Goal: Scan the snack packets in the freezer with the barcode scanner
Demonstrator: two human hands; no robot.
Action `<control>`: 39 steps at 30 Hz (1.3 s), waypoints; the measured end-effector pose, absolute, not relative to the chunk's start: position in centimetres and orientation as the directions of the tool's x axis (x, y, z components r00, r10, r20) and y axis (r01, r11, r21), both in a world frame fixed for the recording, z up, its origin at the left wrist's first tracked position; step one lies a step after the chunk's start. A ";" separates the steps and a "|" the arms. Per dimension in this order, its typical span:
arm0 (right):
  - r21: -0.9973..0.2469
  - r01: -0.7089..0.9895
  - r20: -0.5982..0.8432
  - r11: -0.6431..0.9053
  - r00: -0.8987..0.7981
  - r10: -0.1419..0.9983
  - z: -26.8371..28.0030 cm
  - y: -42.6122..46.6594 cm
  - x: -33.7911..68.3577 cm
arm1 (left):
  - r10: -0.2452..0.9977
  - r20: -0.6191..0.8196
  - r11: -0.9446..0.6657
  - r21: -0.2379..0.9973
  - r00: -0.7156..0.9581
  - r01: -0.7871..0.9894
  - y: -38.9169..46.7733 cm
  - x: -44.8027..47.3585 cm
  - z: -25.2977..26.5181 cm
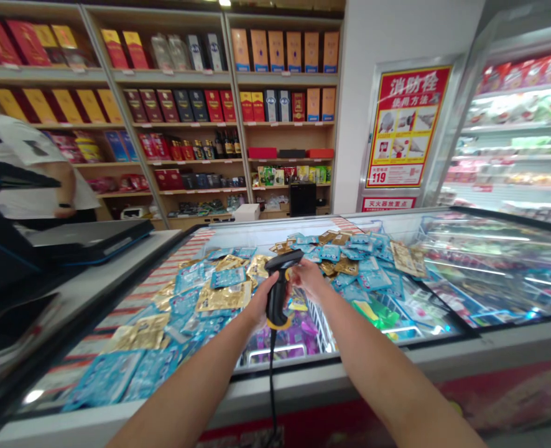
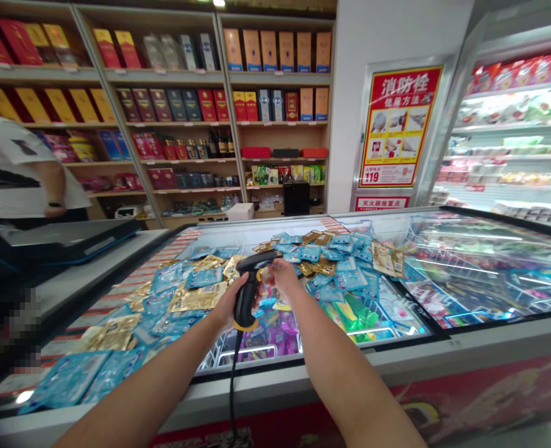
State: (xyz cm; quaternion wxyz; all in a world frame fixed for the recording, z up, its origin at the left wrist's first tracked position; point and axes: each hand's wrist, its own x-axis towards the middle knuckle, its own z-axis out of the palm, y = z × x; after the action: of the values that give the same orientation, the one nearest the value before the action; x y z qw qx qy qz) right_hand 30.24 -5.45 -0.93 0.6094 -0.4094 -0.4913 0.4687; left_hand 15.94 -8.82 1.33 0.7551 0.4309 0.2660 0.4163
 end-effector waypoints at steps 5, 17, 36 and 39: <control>-0.963 -0.257 0.176 0.083 -0.366 0.914 -0.2 -6.1 28.7 | 0.876 0.012 0.196 0.904 0.482 -0.380 -8.6 15.6 1.3; -0.523 0.845 0.557 -0.117 0.442 0.704 0.9 -6.5 37.0 | 0.870 -0.014 0.242 0.883 0.493 -0.402 -8.4 15.7 1.3; -0.612 0.680 0.733 0.404 0.296 0.612 0.5 -5.6 35.6 | 0.877 -0.056 0.279 0.869 0.478 -0.410 -8.5 15.6 1.2; -0.667 0.652 0.595 0.360 0.175 0.784 -0.3 -5.1 34.4 | 0.882 -0.080 0.299 0.856 0.464 -0.421 -8.5 15.7 1.3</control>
State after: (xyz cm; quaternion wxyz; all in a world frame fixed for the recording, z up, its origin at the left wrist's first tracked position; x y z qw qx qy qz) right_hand 34.40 -5.08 -0.35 0.5213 -0.5622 -0.6389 0.0634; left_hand 15.66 -8.46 1.25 0.7540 0.4044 0.2850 0.4321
